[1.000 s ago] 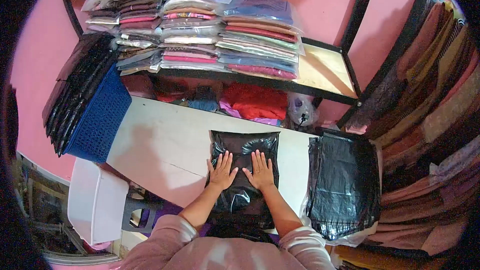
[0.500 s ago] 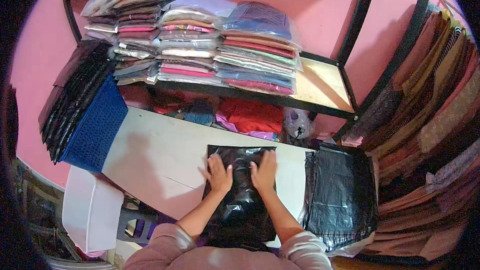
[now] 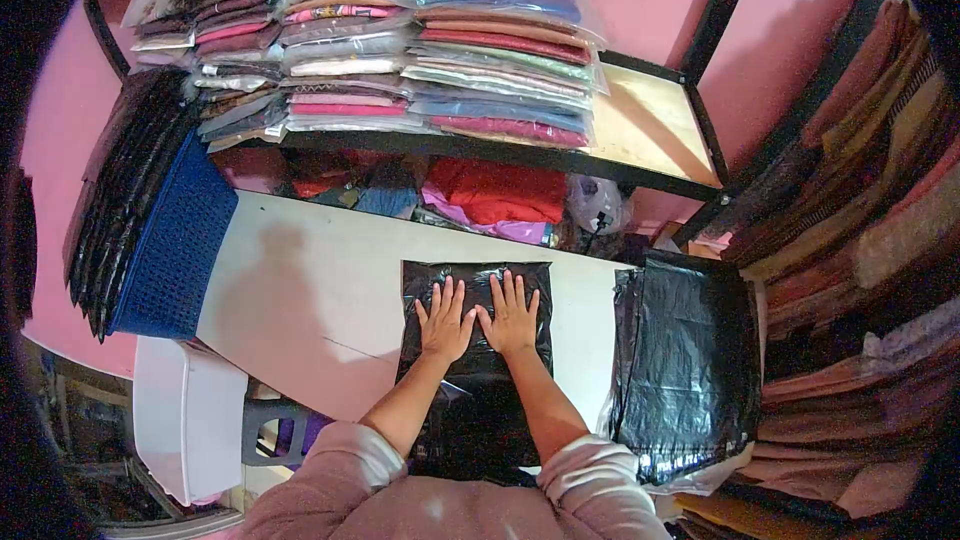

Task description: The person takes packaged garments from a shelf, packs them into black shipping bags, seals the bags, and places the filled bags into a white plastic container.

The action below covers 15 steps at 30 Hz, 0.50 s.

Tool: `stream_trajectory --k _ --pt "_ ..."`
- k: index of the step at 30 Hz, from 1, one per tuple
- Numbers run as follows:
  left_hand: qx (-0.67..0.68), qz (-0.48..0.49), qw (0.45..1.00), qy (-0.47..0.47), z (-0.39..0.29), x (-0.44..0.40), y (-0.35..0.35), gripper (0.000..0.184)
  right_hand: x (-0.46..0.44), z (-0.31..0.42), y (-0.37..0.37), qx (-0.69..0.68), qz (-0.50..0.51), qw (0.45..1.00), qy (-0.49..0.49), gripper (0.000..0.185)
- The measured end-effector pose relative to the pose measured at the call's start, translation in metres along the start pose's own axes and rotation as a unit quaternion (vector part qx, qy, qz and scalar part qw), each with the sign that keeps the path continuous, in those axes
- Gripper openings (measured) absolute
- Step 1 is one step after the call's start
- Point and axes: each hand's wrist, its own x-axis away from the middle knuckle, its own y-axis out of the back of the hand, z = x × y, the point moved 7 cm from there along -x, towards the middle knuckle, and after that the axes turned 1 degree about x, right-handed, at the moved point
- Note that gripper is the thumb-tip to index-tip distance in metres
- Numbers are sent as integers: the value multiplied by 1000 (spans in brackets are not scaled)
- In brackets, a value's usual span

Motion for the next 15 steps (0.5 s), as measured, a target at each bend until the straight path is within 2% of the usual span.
stream_trajectory --k 5,8,9,10,12,14,15 --pt "-11 3 1000 -8 15 5 2 58 3 -8 -2 -24 15 1000 8 66" --pt "12 -33 999 -2 54 13 -1 57 12 -37 -2 -74 6 997 -8 66" --pt "-65 12 997 48 62 18 6 56 16 -50 -2 -58 36 996 -50 64" --pt "-89 5 994 65 73 21 8 56 20 -60 0 -35 43 995 -77 64" --pt "-161 -48 983 67 60 34 35 56 32 -67 9 14 -33 991 -132 64" --pt "-86 -26 996 3 15 52 58 57 47 -30 43 -71 -98 992 -43 65" --pt "-12 -35 997 -74 3 63 46 56 56 -9 54 -88 -85 993 8 65"
